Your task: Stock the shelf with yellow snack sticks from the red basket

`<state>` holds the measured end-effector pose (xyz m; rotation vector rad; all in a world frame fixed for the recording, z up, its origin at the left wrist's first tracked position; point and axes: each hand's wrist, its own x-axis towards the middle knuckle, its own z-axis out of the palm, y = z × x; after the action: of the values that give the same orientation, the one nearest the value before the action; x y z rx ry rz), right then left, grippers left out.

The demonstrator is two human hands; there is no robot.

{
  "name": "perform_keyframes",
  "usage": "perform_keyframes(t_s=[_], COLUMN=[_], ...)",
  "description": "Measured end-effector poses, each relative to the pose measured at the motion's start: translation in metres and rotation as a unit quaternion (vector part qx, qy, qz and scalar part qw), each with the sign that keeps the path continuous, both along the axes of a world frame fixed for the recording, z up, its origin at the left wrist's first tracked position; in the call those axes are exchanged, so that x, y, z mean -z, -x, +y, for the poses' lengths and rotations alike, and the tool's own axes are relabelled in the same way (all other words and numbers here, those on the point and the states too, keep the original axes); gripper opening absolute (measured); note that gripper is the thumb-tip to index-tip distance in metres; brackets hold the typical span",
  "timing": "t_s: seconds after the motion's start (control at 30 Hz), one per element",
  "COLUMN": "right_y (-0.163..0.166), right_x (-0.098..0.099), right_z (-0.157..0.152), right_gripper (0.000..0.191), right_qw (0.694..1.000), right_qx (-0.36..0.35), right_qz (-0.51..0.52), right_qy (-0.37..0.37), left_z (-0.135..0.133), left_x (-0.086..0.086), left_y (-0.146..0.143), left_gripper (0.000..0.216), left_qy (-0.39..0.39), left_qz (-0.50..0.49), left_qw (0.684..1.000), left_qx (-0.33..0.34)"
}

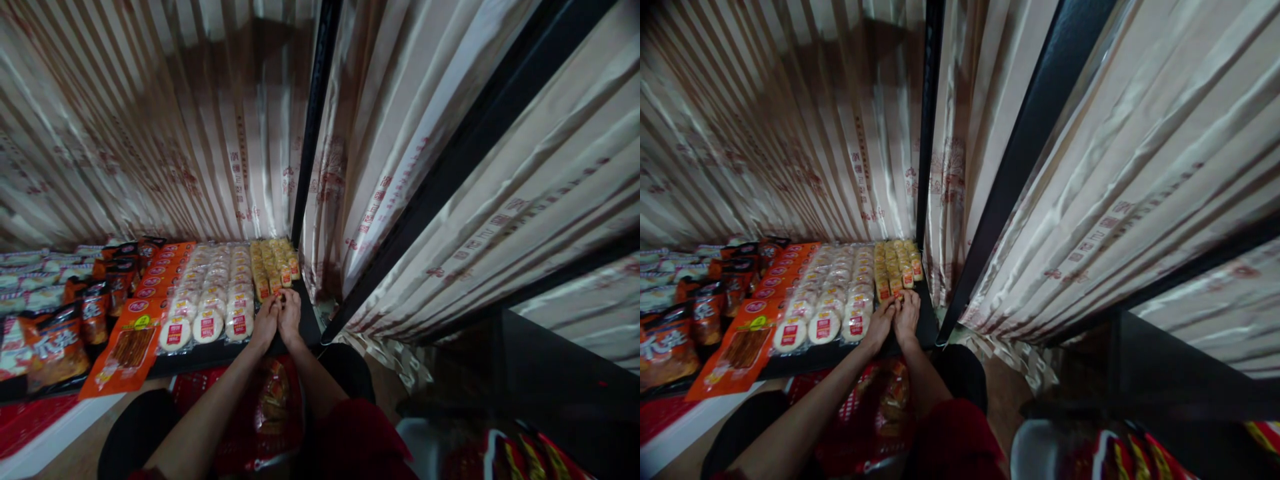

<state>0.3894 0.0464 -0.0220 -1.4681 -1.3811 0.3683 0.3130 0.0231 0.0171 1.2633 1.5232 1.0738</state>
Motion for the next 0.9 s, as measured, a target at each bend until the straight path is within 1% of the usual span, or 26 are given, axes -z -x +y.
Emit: perform_keyframes(t_s=[0.13, 0.23, 0.33, 0.43, 0.53, 0.63, 0.73, 0.83, 0.9], right_y=[0.000, 0.000, 0.000, 0.000, 0.000, 0.001, 0.001, 0.001, 0.002], right_x=[-0.001, 0.002, 0.005, 0.005, 0.001, -0.004, -0.013, -0.028, -0.039], right_z=[-0.001, 0.000, 0.001, 0.000, -0.001, -0.002, -0.004, -0.015, -0.032], right_gripper=[0.028, 0.032, 0.035, 0.033, 0.027, 0.022, 0.019, 0.020, 0.019], right_qw=[1.000, 0.999, 0.999, 0.999, 0.999, 1.000, 0.999, 0.998, 0.996], right_qx=[0.004, -0.002, -0.005, -0.006, 0.001, 0.015, 0.024, 0.010, -0.027], right_qz=[-0.012, 0.009, 0.029, 0.035, 0.018, 0.002, 0.010, 0.039, 0.053], right_qy=[0.023, 0.045, 0.042, 0.038, 0.036, 0.017, -0.023, -0.056, -0.062], left_z=[0.001, 0.000, -0.002, -0.005, -0.013, -0.031, -0.061, -0.095, -0.114], left_x=[0.003, 0.004, 0.002, -0.001, -0.002, 0.002, 0.014, 0.033, 0.049], left_y=[0.000, -0.002, -0.004, -0.003, -0.002, 0.001, 0.009, 0.023, 0.035], left_gripper=[0.035, 0.033, 0.032, 0.030, 0.029, 0.028, 0.029, 0.030, 0.028], left_qy=[0.001, -0.008, -0.012, -0.035, -0.077, -0.120, -0.126, -0.083, -0.025], left_qz=[0.002, 0.004, 0.012, 0.037, 0.077, 0.107, 0.114, 0.109, 0.113], left_qw=[1.000, 1.000, 1.000, 0.999, 0.994, 0.987, 0.985, 0.990, 0.992], left_qx=[0.004, 0.007, 0.010, 0.008, -0.015, -0.033, -0.014, 0.017, 0.049])
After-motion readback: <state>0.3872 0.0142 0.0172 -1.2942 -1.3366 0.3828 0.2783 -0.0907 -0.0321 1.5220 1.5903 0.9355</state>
